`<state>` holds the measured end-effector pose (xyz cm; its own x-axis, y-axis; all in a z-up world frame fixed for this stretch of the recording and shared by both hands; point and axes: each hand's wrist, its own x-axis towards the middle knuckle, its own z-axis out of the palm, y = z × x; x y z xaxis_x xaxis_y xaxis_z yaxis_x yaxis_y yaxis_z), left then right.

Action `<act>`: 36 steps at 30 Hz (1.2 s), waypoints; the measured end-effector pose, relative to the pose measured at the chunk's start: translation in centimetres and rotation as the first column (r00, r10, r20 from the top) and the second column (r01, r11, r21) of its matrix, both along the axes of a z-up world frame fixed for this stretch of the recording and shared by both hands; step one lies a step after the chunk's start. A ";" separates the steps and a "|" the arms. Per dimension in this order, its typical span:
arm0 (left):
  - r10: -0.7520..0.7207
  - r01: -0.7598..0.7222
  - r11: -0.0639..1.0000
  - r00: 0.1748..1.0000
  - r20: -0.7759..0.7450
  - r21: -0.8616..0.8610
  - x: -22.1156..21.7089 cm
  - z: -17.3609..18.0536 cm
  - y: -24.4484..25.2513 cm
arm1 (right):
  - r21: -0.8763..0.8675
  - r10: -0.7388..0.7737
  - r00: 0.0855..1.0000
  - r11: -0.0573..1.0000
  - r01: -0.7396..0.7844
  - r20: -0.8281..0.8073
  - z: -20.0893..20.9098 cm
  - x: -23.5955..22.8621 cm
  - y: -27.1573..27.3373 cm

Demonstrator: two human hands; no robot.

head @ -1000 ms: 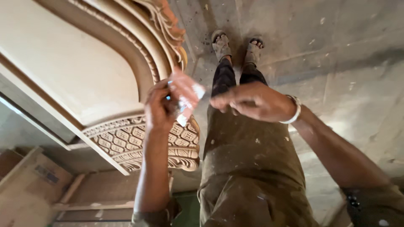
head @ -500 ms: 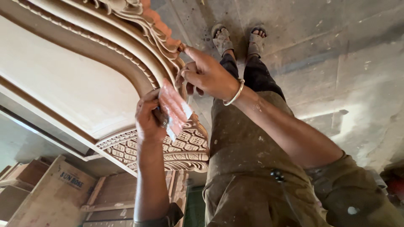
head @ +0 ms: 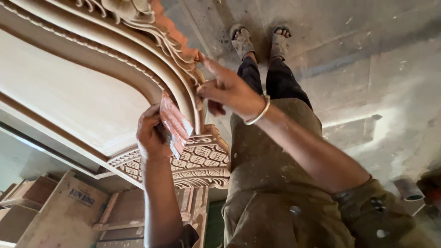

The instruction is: The person applies a reddish-brown putty to the carved details of a large wooden furniture piece using a small metal spatula. They repeatedly scoop the putty from a container and smooth it into the grooves of the floral and geometric carvings.

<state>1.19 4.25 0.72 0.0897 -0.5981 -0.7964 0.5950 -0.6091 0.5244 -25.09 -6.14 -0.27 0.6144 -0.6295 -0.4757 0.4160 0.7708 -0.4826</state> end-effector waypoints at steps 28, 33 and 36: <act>-0.166 0.161 0.986 0.963 -0.214 -0.044 1.5 -1.7 2.2 | -0.568 0.133 0.945 0.771 -0.288 -0.299 2.5 -2.8 3.3; -0.148 0.149 0.989 0.935 -0.322 -0.021 -0.4 -3.3 2.1 | -0.697 0.020 0.717 0.213 -0.684 -0.697 1.9 -5.7 4.4; -0.053 0.038 0.998 0.922 -0.383 -0.048 -0.5 -2.9 1.3 | -0.781 -0.112 0.778 0.199 -0.593 -0.619 -1.2 -6.7 4.9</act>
